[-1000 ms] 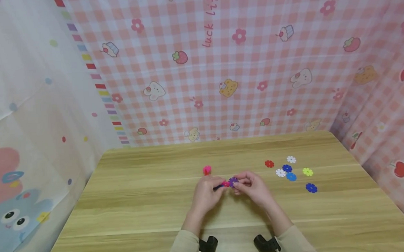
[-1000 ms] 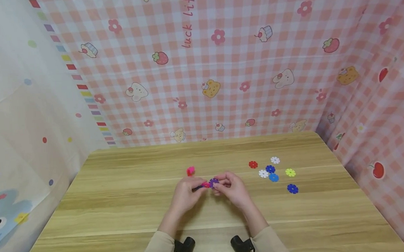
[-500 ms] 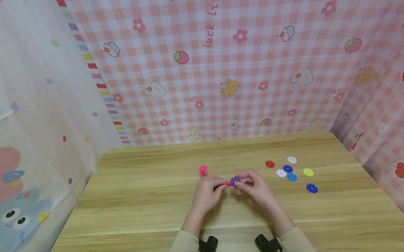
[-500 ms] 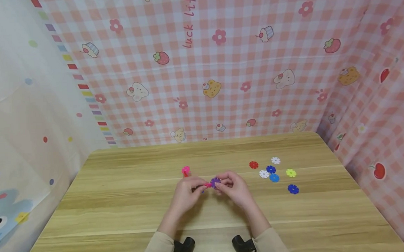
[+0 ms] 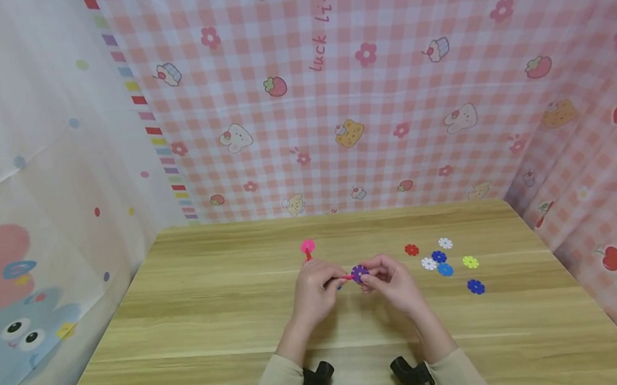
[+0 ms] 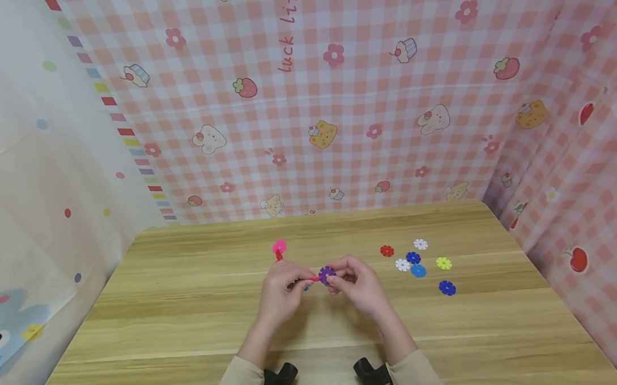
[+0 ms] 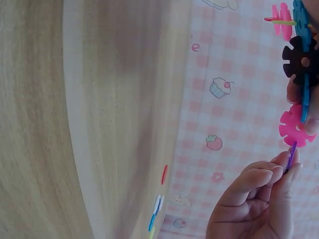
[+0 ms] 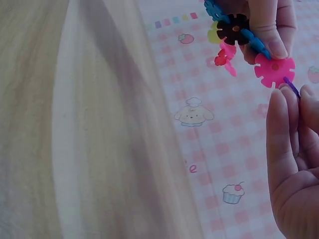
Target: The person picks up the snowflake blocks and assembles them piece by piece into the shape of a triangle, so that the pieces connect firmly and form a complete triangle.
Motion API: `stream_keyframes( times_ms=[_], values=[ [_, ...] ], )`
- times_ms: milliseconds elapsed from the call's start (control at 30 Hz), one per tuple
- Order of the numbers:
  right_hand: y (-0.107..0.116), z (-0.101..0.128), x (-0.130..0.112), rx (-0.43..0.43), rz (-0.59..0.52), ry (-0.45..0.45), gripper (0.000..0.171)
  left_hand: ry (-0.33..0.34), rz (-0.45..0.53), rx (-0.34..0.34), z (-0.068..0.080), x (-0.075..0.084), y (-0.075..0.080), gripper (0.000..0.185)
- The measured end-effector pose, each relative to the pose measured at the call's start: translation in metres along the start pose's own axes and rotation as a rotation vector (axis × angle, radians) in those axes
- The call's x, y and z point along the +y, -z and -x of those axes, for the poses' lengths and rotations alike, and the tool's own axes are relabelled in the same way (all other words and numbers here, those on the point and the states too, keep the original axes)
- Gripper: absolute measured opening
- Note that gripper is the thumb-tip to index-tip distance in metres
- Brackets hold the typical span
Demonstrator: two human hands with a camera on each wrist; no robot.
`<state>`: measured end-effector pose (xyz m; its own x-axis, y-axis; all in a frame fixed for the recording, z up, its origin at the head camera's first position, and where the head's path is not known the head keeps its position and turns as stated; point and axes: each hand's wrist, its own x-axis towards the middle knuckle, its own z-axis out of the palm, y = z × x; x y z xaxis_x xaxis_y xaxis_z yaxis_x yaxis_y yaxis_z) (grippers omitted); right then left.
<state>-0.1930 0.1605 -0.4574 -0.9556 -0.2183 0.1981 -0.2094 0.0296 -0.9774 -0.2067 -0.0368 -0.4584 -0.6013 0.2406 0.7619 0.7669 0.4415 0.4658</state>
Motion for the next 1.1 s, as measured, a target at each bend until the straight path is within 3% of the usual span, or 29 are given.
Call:
stream_keyframes(
  times_ms=[167, 467, 700, 867, 1000, 1100],
  values=[
    [0.001, 0.002, -0.004, -0.015, -0.014, 0.009, 0.022, -0.021, -0.001, 0.000, -0.001, 0.004, 0.002, 0.009],
    [-0.004, 0.003, -0.004, 0.004, -0.030, 0.016, 0.022, -0.116, 0.001, 0.080, -0.002, 0.004, 0.003, 0.011],
    [-0.011, 0.004, -0.003, 0.060, -0.085, 0.004, 0.023, -0.121, 0.003, 0.099, -0.004, 0.004, 0.003, 0.012],
    [-0.008, 0.003, -0.004, 0.041, -0.055, 0.007, 0.022, -0.153, -0.037, 0.066, -0.004, 0.001, 0.004, 0.006],
    [-0.003, 0.001, -0.005, 0.024, -0.008, -0.022, 0.019, -0.165, -0.093, -0.004, -0.003, -0.002, 0.008, 0.006],
    [-0.004, 0.000, -0.005, 0.075, 0.043, -0.065, 0.018, -0.135, -0.150, -0.075, -0.002, -0.002, 0.010, 0.014]
  ],
)
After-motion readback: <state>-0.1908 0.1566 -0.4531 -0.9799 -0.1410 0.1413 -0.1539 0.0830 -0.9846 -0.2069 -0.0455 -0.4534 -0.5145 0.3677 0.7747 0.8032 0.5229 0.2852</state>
